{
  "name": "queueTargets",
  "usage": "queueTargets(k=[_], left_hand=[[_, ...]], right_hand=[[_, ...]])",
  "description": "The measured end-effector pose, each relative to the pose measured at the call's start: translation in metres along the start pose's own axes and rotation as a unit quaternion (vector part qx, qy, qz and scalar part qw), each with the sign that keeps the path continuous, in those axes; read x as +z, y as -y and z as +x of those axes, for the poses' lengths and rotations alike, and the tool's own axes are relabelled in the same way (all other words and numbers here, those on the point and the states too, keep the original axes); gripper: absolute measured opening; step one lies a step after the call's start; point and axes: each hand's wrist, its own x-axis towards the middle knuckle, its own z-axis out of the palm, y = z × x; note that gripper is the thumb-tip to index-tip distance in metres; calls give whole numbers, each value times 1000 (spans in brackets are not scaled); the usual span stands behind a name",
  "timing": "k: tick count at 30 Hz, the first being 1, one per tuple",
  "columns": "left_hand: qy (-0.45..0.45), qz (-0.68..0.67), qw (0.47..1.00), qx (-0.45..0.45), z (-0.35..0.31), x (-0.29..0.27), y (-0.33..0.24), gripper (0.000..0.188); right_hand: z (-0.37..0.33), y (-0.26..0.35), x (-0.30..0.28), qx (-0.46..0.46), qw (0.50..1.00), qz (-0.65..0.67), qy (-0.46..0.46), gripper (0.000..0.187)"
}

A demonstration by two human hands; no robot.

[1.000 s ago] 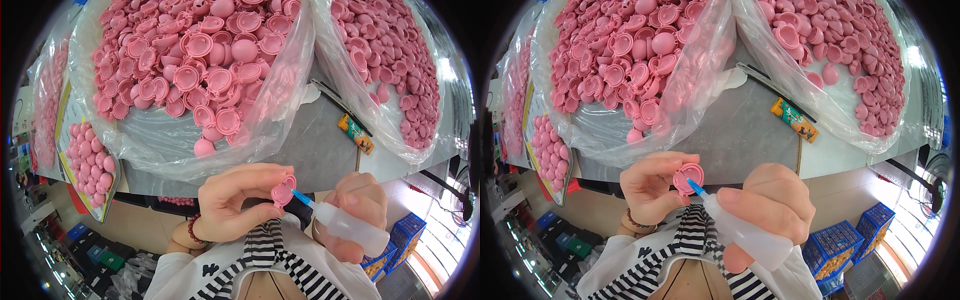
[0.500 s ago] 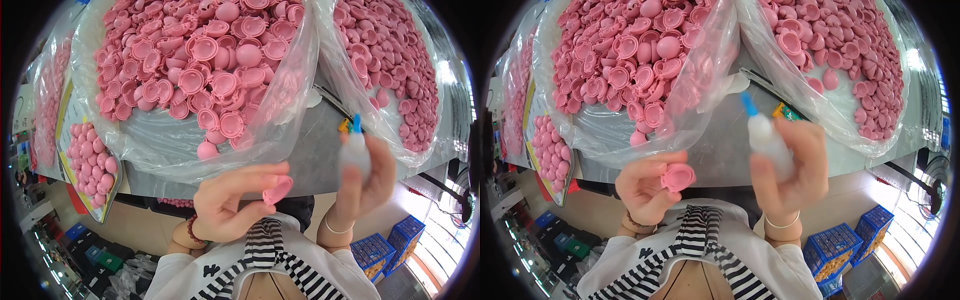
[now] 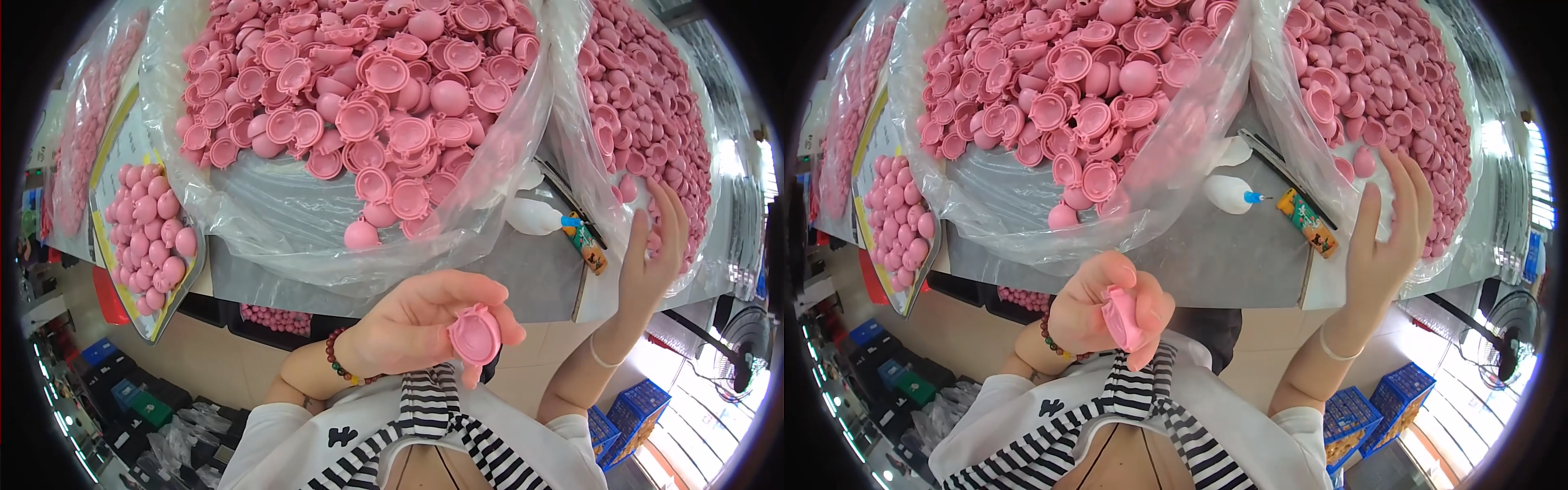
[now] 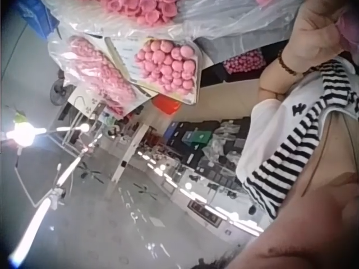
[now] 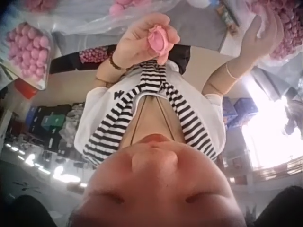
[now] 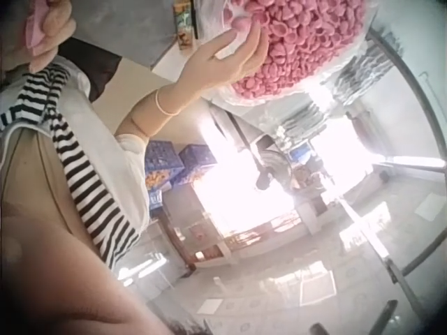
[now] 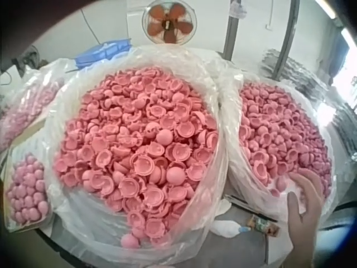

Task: Applying glue to plastic sphere halves and pressing them together to assemble complete balls.

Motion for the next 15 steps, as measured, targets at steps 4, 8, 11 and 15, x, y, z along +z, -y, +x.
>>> queueTargets(k=[4,8,11,15], left_hand=[[13,-31,999,2,1,-1,0,39],[15,42,999,6,2,1,-2,40],[24,68,997,5,5,2,-5,38],[6,51,999,14,5,5,-6,34]], right_hand=[[-3,-22,11,13,993,21,113,23],[-1,-17,11,18,992,17,121,19],[2,-14,9,44,992,17,119,19],[2,-20,11,59,994,58,74,20]])
